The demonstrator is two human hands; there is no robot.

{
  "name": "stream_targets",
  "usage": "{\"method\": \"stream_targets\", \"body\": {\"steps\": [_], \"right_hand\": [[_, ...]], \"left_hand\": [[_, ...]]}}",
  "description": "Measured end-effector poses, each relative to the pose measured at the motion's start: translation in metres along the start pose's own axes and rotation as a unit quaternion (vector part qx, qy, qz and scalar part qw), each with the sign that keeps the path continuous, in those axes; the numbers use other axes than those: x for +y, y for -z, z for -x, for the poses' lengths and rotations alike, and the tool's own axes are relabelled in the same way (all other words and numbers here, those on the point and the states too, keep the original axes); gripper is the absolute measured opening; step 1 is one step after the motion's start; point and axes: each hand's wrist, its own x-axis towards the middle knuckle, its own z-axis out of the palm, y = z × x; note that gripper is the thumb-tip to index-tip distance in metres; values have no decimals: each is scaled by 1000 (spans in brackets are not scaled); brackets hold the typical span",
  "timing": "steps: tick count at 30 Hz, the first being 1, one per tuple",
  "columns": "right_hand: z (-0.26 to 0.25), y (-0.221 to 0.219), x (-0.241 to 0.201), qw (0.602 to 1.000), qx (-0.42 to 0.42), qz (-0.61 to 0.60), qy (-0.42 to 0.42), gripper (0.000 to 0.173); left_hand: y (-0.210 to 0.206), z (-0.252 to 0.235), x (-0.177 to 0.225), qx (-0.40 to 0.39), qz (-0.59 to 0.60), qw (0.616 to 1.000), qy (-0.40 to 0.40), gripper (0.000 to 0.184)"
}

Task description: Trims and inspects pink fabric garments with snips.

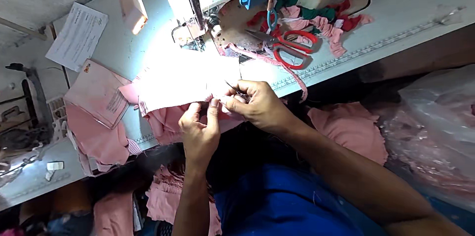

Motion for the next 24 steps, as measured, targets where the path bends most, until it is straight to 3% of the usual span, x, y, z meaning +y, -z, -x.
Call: {"method": "stream_targets", "body": {"steps": [2, 5, 8, 11, 14, 17, 19, 21, 24], "right_hand": [[-2, 0, -1, 993, -17, -103, -53, 6], [-2, -1, -2, 951, -45, -257, -166, 11], [0, -4, -2, 922, -53, -327, -202, 16], [3, -5, -1, 951, -42, -261, -159, 12], [7, -7, -2, 989, -8, -131, -63, 7], [9, -9, -1, 999, 21, -33, 9, 5], [10, -9, -1, 999, 25, -25, 4, 6], [9, -9, -2, 989, 12, -139, -53, 4], [8, -13, -2, 937, -9, -316, -147, 9]], "left_hand": [[1, -1, -1, -10, 18, 1000, 7, 13], [1, 0, -4, -26, 94, 995, 17, 11], [2, -1, -8, -43, 190, 980, 30, 9], [6, -2, -5, -47, 175, 983, 36, 10], [5, -3, 4, -26, 109, 993, 33, 11], [3, -4, 7, -14, 66, 997, 46, 18], [3, -4, 7, -13, 57, 997, 40, 15], [2, -2, 5, -15, 68, 997, 30, 11], [-1, 0, -1, -11, 139, 990, 24, 9]]}}
